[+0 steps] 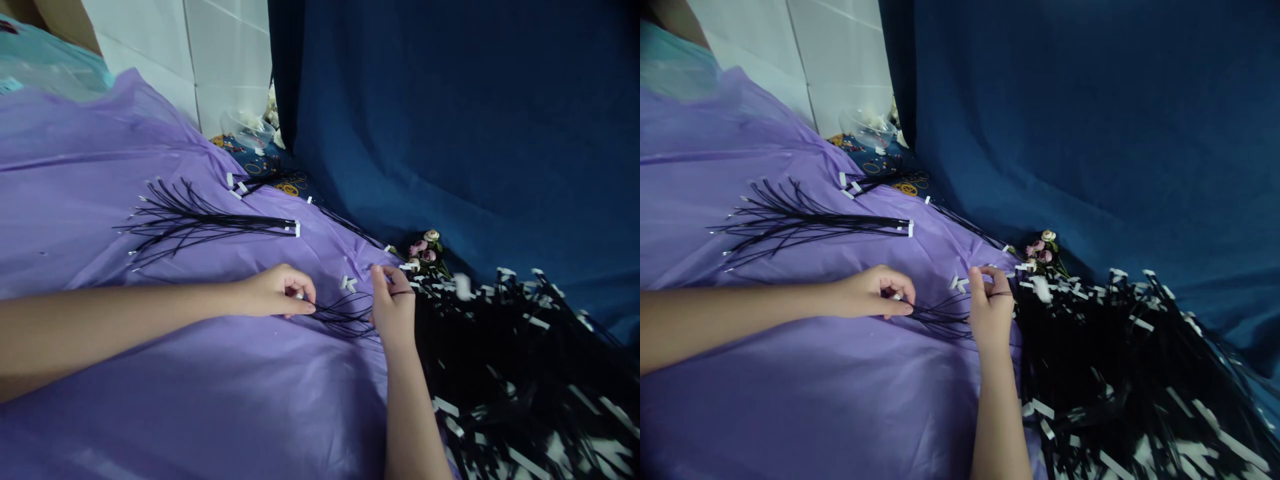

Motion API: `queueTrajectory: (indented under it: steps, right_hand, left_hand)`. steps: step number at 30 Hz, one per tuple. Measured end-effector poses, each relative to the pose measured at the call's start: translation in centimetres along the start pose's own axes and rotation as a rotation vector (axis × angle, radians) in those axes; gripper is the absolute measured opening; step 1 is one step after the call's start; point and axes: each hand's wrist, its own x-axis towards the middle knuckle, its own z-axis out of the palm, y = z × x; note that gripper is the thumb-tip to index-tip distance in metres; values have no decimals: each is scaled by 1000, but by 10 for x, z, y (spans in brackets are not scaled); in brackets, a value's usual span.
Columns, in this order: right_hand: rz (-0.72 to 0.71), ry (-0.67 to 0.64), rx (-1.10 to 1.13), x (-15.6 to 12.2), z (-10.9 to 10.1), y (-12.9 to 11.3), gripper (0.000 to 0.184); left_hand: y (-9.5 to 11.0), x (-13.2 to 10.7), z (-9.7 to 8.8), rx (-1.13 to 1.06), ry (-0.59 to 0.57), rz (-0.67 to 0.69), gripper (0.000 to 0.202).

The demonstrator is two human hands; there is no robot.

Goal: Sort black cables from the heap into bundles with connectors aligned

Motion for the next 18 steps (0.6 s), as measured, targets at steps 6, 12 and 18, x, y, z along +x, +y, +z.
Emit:
queueTrajectory:
  steps: [6,12,18]
  right_hand:
    - [-153,-37,-245,0,-3,4,38]
    - [-161,-128,-47,1,-3,7,38]
    - [-126,-294,-61,-2,-5,3,42]
  left_hand:
    - [-2,0,-2,-44,-15,27,31]
    - [-2,1,-3,-102,-37,65,44]
    - [3,-2,-1,-107,-27,47,40]
